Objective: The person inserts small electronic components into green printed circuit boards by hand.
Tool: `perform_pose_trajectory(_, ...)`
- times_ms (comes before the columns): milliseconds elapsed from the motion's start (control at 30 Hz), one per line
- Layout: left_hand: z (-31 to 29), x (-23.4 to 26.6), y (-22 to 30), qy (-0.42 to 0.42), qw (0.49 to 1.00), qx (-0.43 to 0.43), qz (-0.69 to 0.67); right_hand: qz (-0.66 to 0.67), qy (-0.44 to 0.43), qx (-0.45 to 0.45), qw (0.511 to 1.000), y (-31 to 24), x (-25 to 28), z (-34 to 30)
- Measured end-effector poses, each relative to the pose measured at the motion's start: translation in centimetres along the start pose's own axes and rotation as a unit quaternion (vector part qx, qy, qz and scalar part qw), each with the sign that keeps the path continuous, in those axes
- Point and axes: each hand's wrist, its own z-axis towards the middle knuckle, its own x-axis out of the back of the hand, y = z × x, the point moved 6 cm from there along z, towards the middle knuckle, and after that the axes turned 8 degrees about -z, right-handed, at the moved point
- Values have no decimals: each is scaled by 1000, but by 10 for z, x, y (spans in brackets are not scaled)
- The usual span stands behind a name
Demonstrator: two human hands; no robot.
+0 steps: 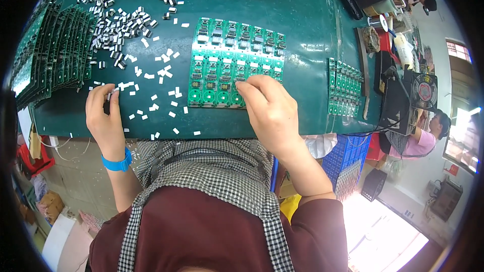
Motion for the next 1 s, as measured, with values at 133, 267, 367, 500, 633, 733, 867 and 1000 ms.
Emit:
perform_pose_trajectory(133,-2,2,7,10,991,37,-128,-10,-14,13,1000,-1,1,1)
perform_pose_trajectory(267,-6,-3,14,5,957,49,-286,-9,-32,24,999,0,2,3)
perform_pose_trajectory(367,-10,-12,24,-43,911,83,-401,2,-19,29,999,3,0,-2)
perform_pose_trajectory(500,-20,-31,51,-174,785,116,-583,-13,2,49,999,-2,6,-6)
perform_pose_trajectory(633,-32,-40,77,-275,730,106,-617,74,-28,31,996,-28,22,0)
perform_pose_trajectory(733,-34,-36,96,-315,738,29,-596,255,-87,51,962,-47,14,2)
perform_pose_trajectory(867,-37,-37,102,-348,734,-43,-581,315,-90,87,941,-43,1,-7)
perform_pose_trajectory(1000,-42,-39,98,-298,722,-10,-624,372,-63,45,925,-40,5,-9)
